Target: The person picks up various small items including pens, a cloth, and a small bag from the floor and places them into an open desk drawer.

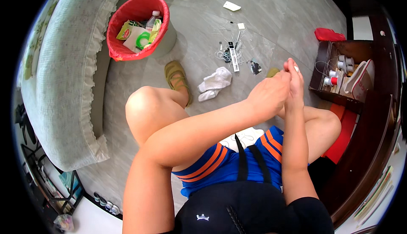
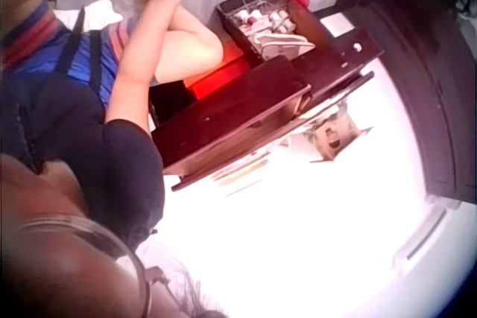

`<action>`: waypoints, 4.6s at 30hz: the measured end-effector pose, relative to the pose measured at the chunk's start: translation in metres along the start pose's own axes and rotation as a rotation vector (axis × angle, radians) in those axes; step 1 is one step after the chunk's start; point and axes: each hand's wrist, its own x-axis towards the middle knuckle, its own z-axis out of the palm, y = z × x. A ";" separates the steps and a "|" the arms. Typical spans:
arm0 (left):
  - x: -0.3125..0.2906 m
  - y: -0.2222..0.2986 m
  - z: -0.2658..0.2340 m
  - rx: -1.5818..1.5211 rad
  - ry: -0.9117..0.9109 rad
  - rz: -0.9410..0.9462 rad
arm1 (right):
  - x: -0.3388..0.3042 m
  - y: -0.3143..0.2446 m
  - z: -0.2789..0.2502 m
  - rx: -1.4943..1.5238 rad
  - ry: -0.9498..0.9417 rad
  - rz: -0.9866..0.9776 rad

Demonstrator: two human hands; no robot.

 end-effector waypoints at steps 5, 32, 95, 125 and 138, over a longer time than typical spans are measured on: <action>0.014 0.013 -0.008 -0.055 -0.027 -0.148 | -0.063 -0.007 0.015 0.061 -0.023 0.121; 0.028 0.062 -0.014 -0.578 0.106 0.108 | -0.114 -0.061 0.021 0.533 -0.199 -0.084; 0.025 -0.033 -0.079 0.693 -0.477 -0.205 | 0.344 0.071 0.105 -2.018 -0.760 -1.036; -0.006 -0.252 0.122 0.700 0.037 -1.074 | 0.351 0.123 -0.093 -1.333 -0.179 -0.356; -0.066 -0.193 0.036 0.420 -0.262 -1.206 | 0.199 0.146 -0.132 -1.789 -0.511 -0.576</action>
